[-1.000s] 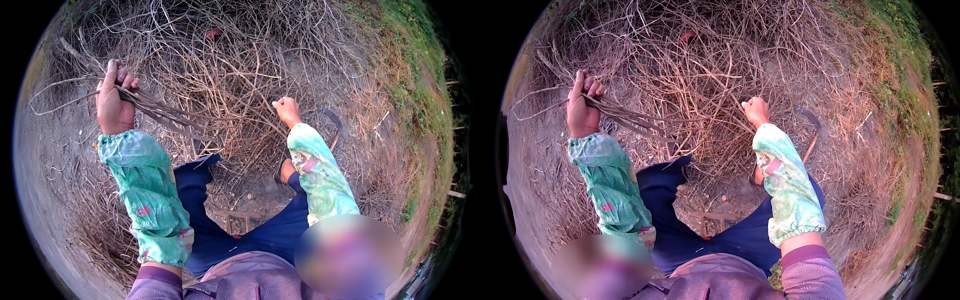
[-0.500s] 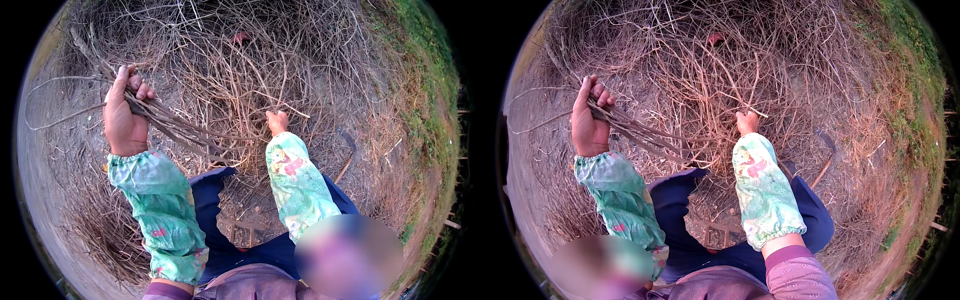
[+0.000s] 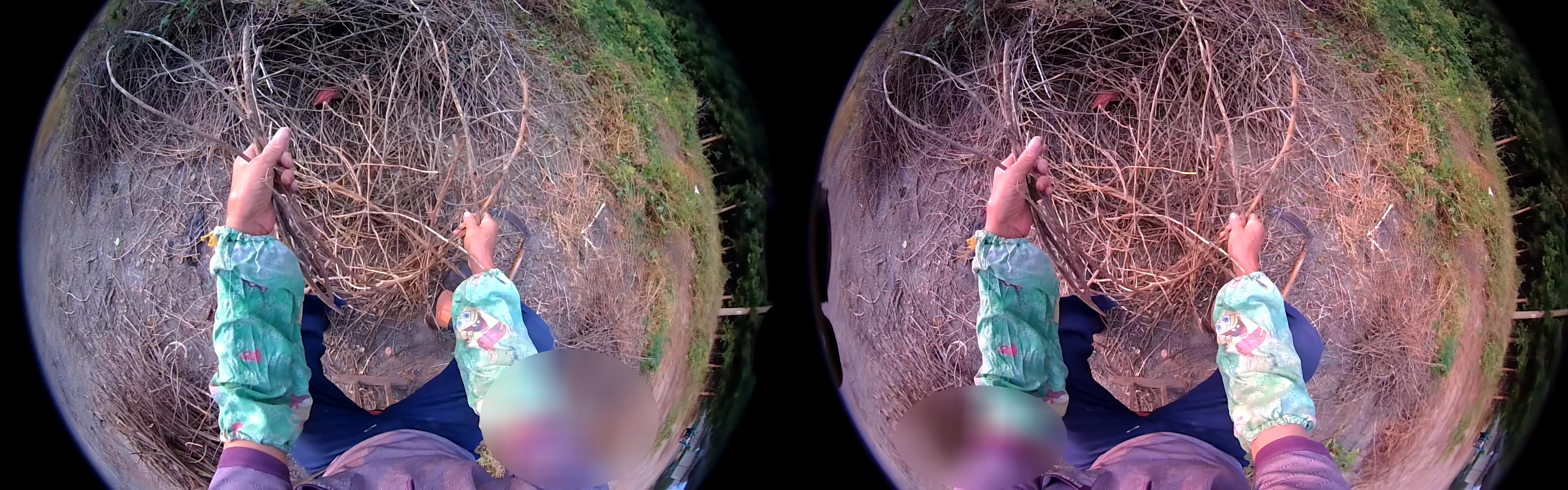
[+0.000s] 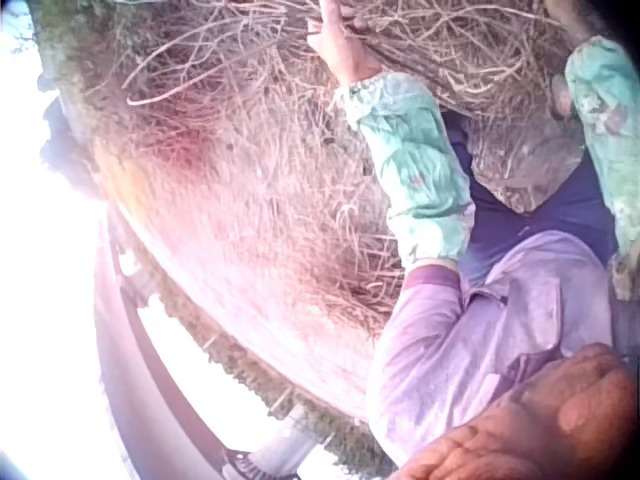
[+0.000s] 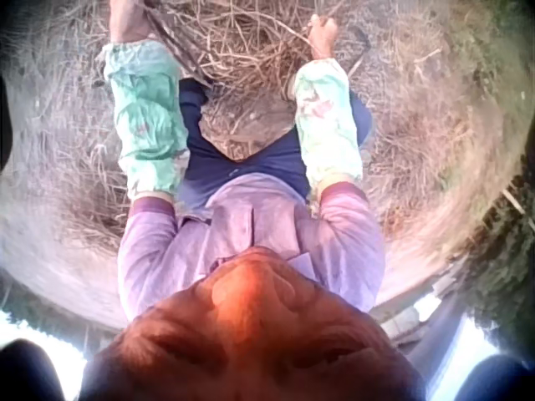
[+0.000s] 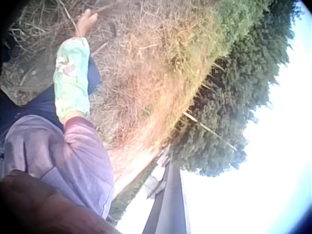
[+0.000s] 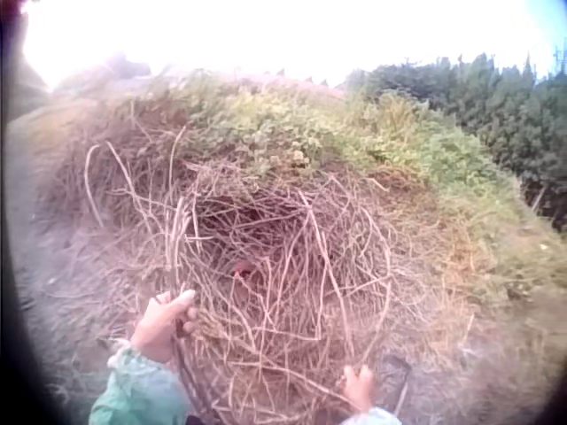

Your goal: The person sits on the ground and repeatedly picks up dry sticks and twigs from a large pile, breaking them by hand and tossing them aside. The person handles the sticks one at a time or in small handfuls, breaking them into smaller pieces and discarding them.

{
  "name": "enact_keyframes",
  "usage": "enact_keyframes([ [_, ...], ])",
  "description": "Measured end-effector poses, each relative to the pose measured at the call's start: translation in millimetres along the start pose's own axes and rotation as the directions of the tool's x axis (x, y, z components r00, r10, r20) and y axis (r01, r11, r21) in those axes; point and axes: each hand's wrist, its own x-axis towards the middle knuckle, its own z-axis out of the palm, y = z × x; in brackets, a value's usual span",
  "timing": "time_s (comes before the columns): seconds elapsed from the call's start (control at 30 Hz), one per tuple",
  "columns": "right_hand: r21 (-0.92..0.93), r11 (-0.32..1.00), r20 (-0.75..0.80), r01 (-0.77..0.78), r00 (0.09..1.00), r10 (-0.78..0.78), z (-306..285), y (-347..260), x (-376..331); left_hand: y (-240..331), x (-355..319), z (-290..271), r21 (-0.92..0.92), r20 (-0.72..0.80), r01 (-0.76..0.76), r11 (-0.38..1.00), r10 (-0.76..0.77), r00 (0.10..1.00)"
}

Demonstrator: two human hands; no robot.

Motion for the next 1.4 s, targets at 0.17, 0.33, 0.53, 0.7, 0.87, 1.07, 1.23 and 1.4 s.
enact_keyframes([
  [0.17, 0.067, 0.976, 0.336, -0.209, 0.925, 0.175, -50.6, -51.7, 19.2, -0.1, -0.4, 11.9, 0.061, -0.014, -0.056, 0.997, 0.057, 0.998],
  [0.33, 0.321, 0.945, 0.331, -0.064, 0.942, -0.049, -61.7, -101.0, 32.3, -21.6, -7.1, 36.4, 0.303, 0.166, -0.021, 0.953, -0.032, 0.986],
  [0.53, 0.688, 0.710, 0.425, -0.147, 0.875, -0.231, -17.4, -131.6, -0.5, -96.0, -19.5, 90.1, 0.462, 0.523, -0.146, 0.875, -0.136, 0.841],
  [0.7, 0.783, 0.599, 0.409, -0.166, 0.863, -0.296, 25.9, -160.3, -15.4, -104.8, -53.4, 131.6, 0.245, 0.625, -0.135, 0.960, -0.050, 0.779],
  [0.87, 0.620, 0.784, 0.447, -0.043, 0.841, -0.306, 15.1, -187.8, -9.3, -109.3, -32.9, 124.0, 0.319, 0.478, -0.254, 0.913, 0.077, 0.875],
  [1.07, 0.418, 0.907, 0.430, 0.044, 0.870, -0.240, -12.8, -181.5, -13.6, -86.0, -32.5, 121.6, 0.670, 0.406, -0.444, 0.595, 0.208, 0.890],
  [1.23, 0.372, 0.919, 0.276, 0.133, 0.929, -0.247, -49.3, -177.8, -24.8, -32.7, 19.9, 54.3, 0.401, 0.060, -0.236, 0.885, 0.232, 0.971],
  [1.4, 0.498, 0.855, 0.177, 0.141, 0.949, -0.260, -40.4, -159.5, -27.6, 19.5, 13.6, -11.1, -0.414, 0.265, -0.100, 0.905, 0.224, 0.938],
])
